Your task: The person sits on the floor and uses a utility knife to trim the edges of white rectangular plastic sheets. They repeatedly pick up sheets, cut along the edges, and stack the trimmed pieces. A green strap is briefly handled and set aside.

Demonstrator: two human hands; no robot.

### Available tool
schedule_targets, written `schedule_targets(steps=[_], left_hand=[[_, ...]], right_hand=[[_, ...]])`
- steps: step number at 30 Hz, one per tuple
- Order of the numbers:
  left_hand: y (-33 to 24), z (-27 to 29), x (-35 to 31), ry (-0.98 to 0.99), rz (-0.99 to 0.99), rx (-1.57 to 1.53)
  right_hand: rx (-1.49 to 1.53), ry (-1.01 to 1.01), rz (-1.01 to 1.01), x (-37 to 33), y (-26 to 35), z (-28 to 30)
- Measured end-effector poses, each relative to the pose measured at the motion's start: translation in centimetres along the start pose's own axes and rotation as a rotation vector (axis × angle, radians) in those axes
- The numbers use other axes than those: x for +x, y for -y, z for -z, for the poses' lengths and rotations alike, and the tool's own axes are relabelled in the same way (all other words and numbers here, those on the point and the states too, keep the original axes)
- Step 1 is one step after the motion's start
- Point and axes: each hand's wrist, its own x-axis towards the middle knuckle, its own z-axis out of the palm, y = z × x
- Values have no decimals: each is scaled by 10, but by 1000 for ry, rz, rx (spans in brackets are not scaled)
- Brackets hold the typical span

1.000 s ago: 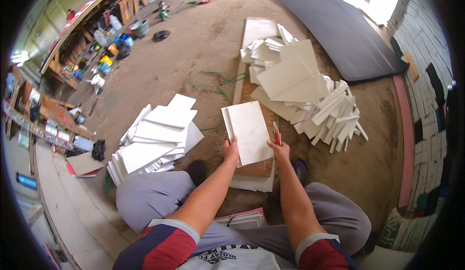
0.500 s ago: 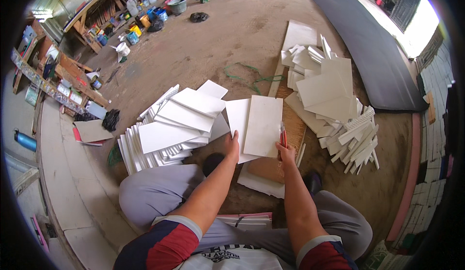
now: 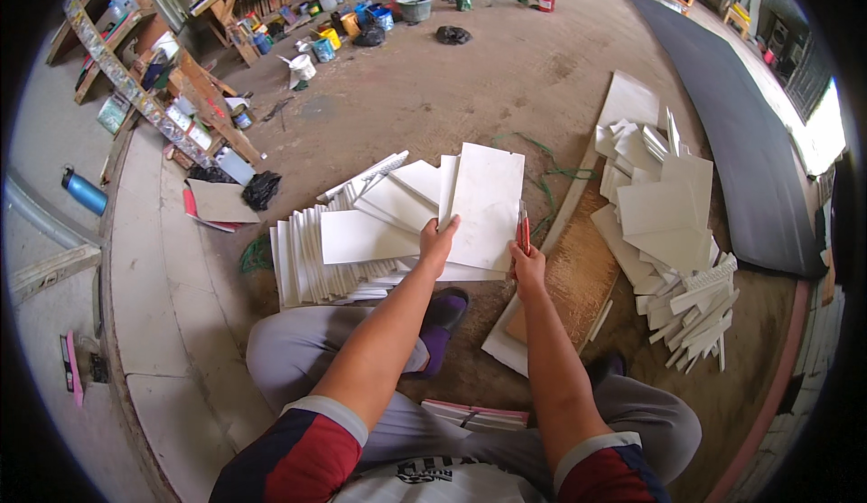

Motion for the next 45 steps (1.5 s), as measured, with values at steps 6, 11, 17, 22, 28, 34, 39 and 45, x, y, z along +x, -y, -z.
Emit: schedule_targets(steps=[6, 11, 17, 22, 28, 34, 39, 45], left_hand=[[14, 42, 28, -267, 1, -59], [10, 65, 55, -721, -226, 491], [-31, 45, 20, -103, -195, 405], [-43, 56, 37, 168, -248, 416], [-158, 91, 46, 496, 6, 682], [-253, 139, 28, 436, -171, 741], [-247, 216, -10, 332, -212, 449], [-103, 290, -75, 59, -221, 128]], right_hand=[[-104, -31, 48, -4, -4, -33], [-56, -14, 41, -6, -13, -30], [-101, 24, 77, -11, -1, -31], [-168, 32, 207, -10, 19, -54], [-111, 65, 259, -24, 70, -75], [-204, 93, 421, -37, 127, -120], [-426, 193, 539, -65, 169, -162], [-706, 516, 613, -103, 137, -207]])
